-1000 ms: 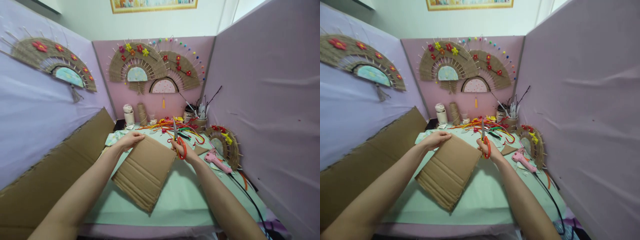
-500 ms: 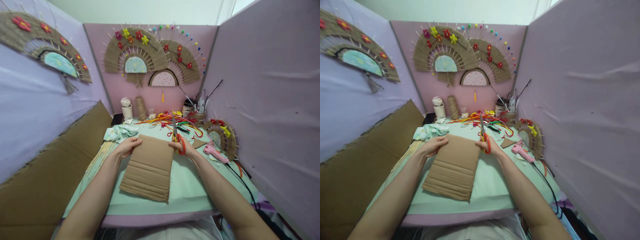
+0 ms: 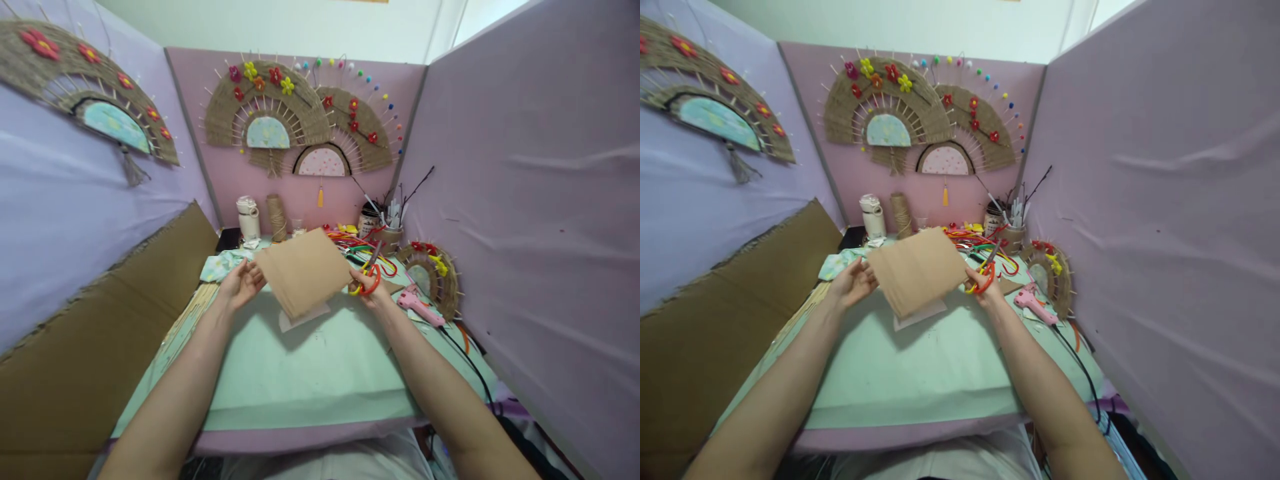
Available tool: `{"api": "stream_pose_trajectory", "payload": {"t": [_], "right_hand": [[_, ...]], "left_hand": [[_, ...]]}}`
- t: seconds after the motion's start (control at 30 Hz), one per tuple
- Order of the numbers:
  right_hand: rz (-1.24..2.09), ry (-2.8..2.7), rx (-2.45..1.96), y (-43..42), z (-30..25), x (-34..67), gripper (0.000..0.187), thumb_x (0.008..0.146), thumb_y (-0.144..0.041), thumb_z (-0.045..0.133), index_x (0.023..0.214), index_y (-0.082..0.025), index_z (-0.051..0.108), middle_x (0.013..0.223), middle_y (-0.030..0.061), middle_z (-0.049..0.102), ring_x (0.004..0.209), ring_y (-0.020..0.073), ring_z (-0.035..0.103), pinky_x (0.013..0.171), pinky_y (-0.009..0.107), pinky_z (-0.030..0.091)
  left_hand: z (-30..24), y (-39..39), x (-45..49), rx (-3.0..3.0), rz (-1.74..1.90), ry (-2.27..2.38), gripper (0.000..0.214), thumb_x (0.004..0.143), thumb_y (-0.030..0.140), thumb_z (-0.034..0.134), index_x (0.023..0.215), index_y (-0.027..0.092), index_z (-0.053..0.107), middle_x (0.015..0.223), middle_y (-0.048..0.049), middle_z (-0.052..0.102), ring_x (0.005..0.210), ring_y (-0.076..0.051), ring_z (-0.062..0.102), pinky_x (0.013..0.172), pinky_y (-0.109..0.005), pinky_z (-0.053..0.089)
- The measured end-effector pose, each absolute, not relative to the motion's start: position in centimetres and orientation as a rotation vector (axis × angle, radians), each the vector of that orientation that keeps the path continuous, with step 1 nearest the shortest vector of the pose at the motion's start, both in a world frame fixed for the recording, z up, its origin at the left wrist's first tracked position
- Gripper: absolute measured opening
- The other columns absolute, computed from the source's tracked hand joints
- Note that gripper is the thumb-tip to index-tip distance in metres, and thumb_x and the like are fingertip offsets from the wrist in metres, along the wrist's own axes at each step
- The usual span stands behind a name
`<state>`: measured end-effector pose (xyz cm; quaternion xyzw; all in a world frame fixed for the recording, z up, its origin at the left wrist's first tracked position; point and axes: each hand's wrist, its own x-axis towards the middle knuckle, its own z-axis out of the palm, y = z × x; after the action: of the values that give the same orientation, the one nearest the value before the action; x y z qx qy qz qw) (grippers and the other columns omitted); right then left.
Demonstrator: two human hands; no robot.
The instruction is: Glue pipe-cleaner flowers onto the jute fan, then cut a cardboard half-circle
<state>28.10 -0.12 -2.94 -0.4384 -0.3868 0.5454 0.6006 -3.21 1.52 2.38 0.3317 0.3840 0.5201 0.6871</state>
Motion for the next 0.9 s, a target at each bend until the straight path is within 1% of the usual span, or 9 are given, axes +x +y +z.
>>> {"api": "stream_pose_trajectory", "payload": {"t": [0.07,0.13,0.2,0.27,0.37,0.47,0.63,0.7,0.9], "right_hand": [[1.297,-0.832,-0.965,0.1,-3.1,28.2,0.043,0.057,-0.041,0.081,0.065,-0.022,0.044,0.057,-0.0031,0.055,0.05,0.0113,0.054,0.044,0.024,0.043],[1.33,-0.79,-0.937,0.0,-3.3,27.7,0.038,0.058,-0.034,0.082,0.066,-0.021,0.048,0.062,-0.0005,0.06,0.057,0.0135,0.059,0.049,0.025,0.048],[1.409,-0.745,-0.894,-0.4,-3.8,26.5,0.035,0.056,-0.028,0.083,0.069,-0.019,0.052,0.067,0.0004,0.064,0.062,0.0136,0.063,0.055,0.024,0.052],[1.53,-0.692,-0.832,-1.0,-4.5,24.9,0.038,0.051,-0.024,0.086,0.071,-0.019,0.054,0.07,0.0001,0.066,0.064,0.0132,0.065,0.058,0.023,0.054],[1.652,-0.682,-0.78,-2.0,-5.3,22.8,0.044,0.047,-0.023,0.089,0.07,-0.019,0.053,0.068,-0.0025,0.065,0.064,0.0133,0.066,0.061,0.023,0.055],[1.66,-0.732,-0.775,-2.4,-5.4,21.9,0.045,0.049,-0.028,0.09,0.072,-0.02,0.052,0.065,-0.0034,0.065,0.064,0.0144,0.066,0.063,0.025,0.056],[1.504,-0.737,-0.774,-1.4,-4.4,24.1,0.043,0.055,-0.041,0.087,0.08,-0.02,0.059,0.094,0.0063,0.072,0.088,0.0207,0.069,0.069,0.026,0.055],[1.45,-0.734,-0.784,-0.8,-4.1,25.5,0.041,0.058,-0.045,0.084,0.081,-0.021,0.061,0.096,0.0066,0.071,0.092,0.0206,0.068,0.071,0.026,0.055],[1.521,-0.875,-0.759,-0.7,-3.4,27.5,0.04,0.056,-0.048,0.084,0.069,-0.021,0.057,0.071,0.0009,0.066,0.062,0.0143,0.061,0.055,0.026,0.051]], "left_hand": [[2.2,1.3,-2.6,0.749,1.179,0.864,0.022,0.084,0.014,0.057,0.105,0.015,0.062,0.098,-0.0083,0.072,0.091,-0.016,0.068,0.085,-0.027,0.052],[1.6,0.6,-1.1,0.83,1.076,0.838,0.033,0.077,0.004,0.061,0.108,0.015,0.061,0.108,-0.0098,0.07,0.097,-0.017,0.068,0.091,-0.027,0.051],[0.6,-0.5,1.1,0.905,0.936,0.79,0.037,0.076,0.008,0.067,0.112,0.014,0.061,0.118,-0.0135,0.067,0.105,-0.022,0.065,0.092,-0.03,0.051],[-0.6,-1.6,3.4,0.936,0.869,0.737,0.037,0.079,0.019,0.069,0.115,0.015,0.06,0.123,-0.0143,0.064,0.108,-0.025,0.063,0.09,-0.034,0.052],[-1.9,-2.5,5.7,0.835,1.017,0.711,0.035,0.083,0.028,0.065,0.115,0.015,0.06,0.123,-0.0138,0.064,0.108,-0.024,0.063,0.09,-0.035,0.053],[-1.9,-2.1,5.4,0.748,1.172,0.758,0.038,0.081,0.02,0.063,0.118,0.015,0.058,0.115,-0.0117,0.068,0.097,-0.022,0.067,0.081,-0.033,0.057],[-0.2,-1.0,1.6,0.774,1.032,0.795,0.04,0.074,0.011,0.063,0.114,0.014,0.059,0.101,-0.0097,0.072,0.08,-0.02,0.069,0.065,-0.029,0.057],[0.4,-0.8,0.3,0.814,0.955,0.821,0.039,0.071,0.01,0.065,0.11,0.015,0.06,0.1,-0.0098,0.072,0.079,-0.02,0.069,0.063,-0.028,0.057],[1.0,-0.5,-1.7,0.953,0.801,0.92,0.05,0.06,0.014,0.074,0.108,0.017,0.062,0.105,-0.0099,0.072,0.097,-0.026,0.067,0.07,-0.031,0.056]]}}
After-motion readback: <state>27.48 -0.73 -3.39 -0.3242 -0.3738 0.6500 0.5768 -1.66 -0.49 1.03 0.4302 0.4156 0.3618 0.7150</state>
